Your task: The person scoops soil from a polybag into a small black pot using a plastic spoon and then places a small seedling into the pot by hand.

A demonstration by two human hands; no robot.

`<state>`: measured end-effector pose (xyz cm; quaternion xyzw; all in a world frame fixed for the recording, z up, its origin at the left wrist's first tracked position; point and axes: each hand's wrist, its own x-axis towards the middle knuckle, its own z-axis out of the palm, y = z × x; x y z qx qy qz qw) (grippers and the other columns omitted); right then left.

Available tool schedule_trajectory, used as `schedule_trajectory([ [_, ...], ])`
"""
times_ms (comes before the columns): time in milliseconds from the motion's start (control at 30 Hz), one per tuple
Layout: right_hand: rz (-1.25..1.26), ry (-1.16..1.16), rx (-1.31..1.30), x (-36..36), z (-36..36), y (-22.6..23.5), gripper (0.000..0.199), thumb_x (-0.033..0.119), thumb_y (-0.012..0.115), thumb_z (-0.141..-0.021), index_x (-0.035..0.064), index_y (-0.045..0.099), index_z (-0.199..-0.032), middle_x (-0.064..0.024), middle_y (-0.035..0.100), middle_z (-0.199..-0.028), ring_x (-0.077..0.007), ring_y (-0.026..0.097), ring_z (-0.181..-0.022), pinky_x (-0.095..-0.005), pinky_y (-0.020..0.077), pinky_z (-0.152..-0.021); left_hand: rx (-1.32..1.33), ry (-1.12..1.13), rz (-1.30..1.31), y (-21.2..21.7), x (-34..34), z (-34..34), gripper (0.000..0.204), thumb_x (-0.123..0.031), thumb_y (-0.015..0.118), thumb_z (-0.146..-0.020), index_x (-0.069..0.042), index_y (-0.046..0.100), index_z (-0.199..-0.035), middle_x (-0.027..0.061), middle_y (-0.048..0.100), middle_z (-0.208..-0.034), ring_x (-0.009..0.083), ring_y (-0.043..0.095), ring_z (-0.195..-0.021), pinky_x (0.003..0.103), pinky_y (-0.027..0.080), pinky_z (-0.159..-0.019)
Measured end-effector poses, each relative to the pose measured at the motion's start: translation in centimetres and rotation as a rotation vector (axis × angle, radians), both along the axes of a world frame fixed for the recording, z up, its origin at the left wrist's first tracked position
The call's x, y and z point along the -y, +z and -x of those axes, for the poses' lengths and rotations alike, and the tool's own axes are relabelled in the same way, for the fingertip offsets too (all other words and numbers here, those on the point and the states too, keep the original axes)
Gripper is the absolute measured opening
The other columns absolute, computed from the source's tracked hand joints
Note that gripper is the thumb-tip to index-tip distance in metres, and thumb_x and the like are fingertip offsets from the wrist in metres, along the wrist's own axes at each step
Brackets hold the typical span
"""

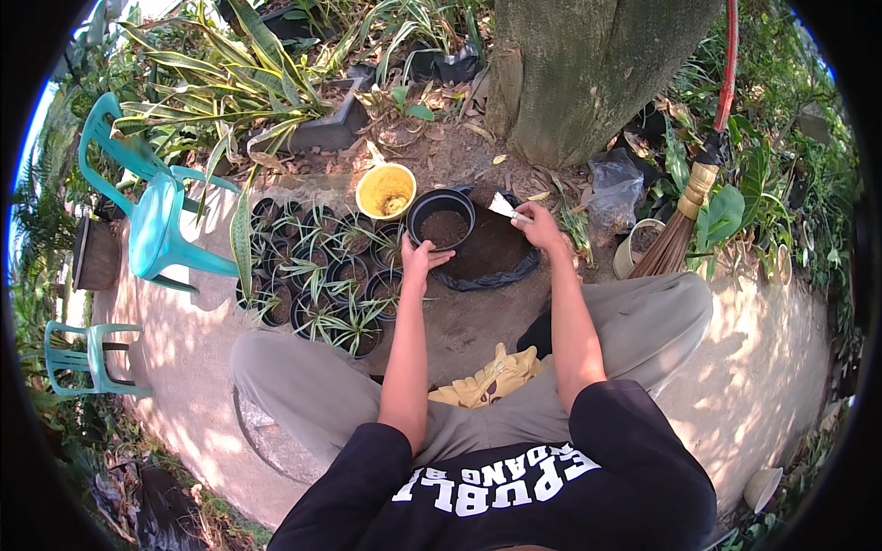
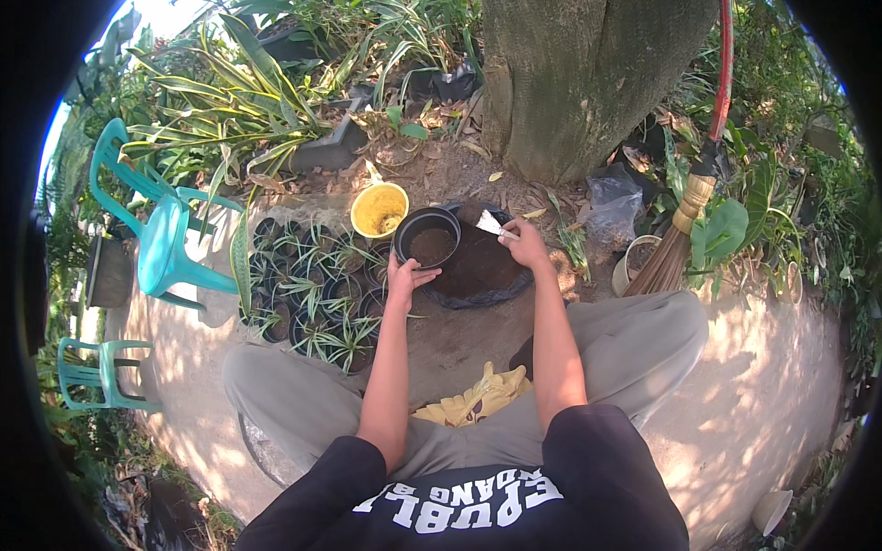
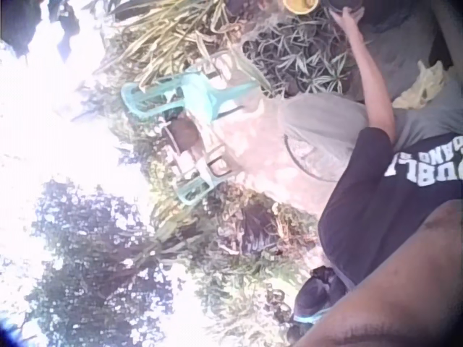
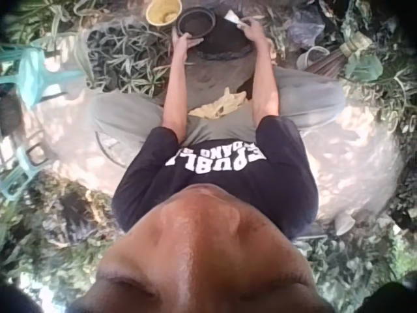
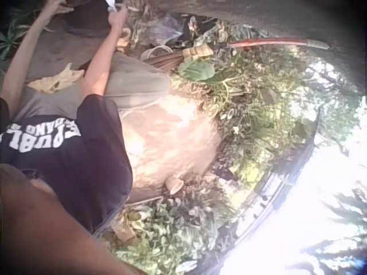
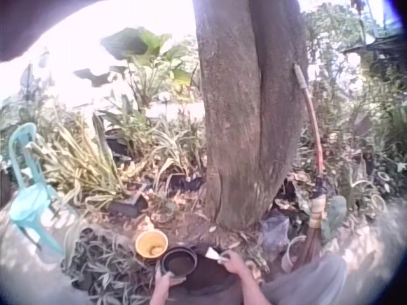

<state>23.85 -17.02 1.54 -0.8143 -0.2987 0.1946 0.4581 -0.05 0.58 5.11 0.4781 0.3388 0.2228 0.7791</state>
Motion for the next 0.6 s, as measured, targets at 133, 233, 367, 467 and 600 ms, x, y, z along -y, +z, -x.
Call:
schedule_trajectory([
  [133, -0.048, -0.018, 0.09, 0.4, -0.3, 4.1, 0.032, 0.016, 0.076, -0.082, 0.0033, 0.065, -0.109, -0.0153, 0.071, -0.099, -0.0293, 0.067, -0.095, -0.0389, 0.05, -0.086, -0.026, -0.001, 0.009, -0.6, 0.8, -0.7, 0.048, 0.0, 0.045, -0.086, 0.0, 0.03, -0.132, 0.0255, 0.061, -0.115, 0.0388, 0.073, -0.08, 0.038, 0.063, -0.067],
  [233, -0.071, -0.014, 0.155, 0.5, 0.5, 6.6, 0.032, 0.016, 0.075, -0.082, 0.0033, 0.064, -0.11, -0.0154, 0.07, -0.1, -0.03, 0.067, -0.096, -0.0388, 0.0496, -0.086, -0.044, -0.01, 0.038, -1.0, 1.0, -1.0, 0.063, 0.001, 0.045, -0.086, -0.003, 0.02, -0.144, 0.0257, 0.06, -0.118, 0.0365, 0.073, -0.077, 0.039, 0.062, -0.065],
  [367, -0.096, 0.016, 0.138, 0.2, 0.9, 8.3, 0.032, 0.015, 0.075, -0.083, 0.0025, 0.063, -0.11, -0.014, 0.07, -0.1, -0.0281, 0.066, -0.095, -0.0383, 0.0492, -0.086, -0.022, -0.046, 0.031, -1.0, 1.5, -1.4, 0.069, -0.001, 0.046, -0.087, -0.005, 0.015, -0.148, 0.0262, 0.06, -0.117, 0.0363, 0.073, -0.078, 0.039, 0.062, -0.067],
  [467, -0.13, 0.057, 0.133, -0.3, 1.9, 8.9, 0.031, 0.014, 0.075, -0.083, 0.0018, 0.063, -0.11, -0.0131, 0.07, -0.098, -0.0263, 0.066, -0.094, -0.0377, 0.049, -0.086, -0.017, -0.047, 0.036, -0.9, 1.5, -1.2, 0.069, -0.001, 0.046, -0.087, -0.006, 0.016, -0.148, 0.0263, 0.061, -0.116, 0.0364, 0.073, -0.078, 0.039, 0.062, -0.067],
  [600, -0.113, 0.083, 0.132, -0.7, 3.1, 9.8, 0.031, 0.013, 0.075, -0.083, 0.0009, 0.063, -0.108, -0.0127, 0.069, -0.097, -0.0245, 0.065, -0.092, -0.0367, 0.0489, -0.086, -0.025, -0.04, 0.029, -0.6, 1.3, -0.8, 0.064, -0.001, 0.046, -0.087, -0.004, 0.02, -0.145, 0.0268, 0.062, -0.116, 0.0373, 0.073, -0.08, 0.04, 0.062, -0.068],
])
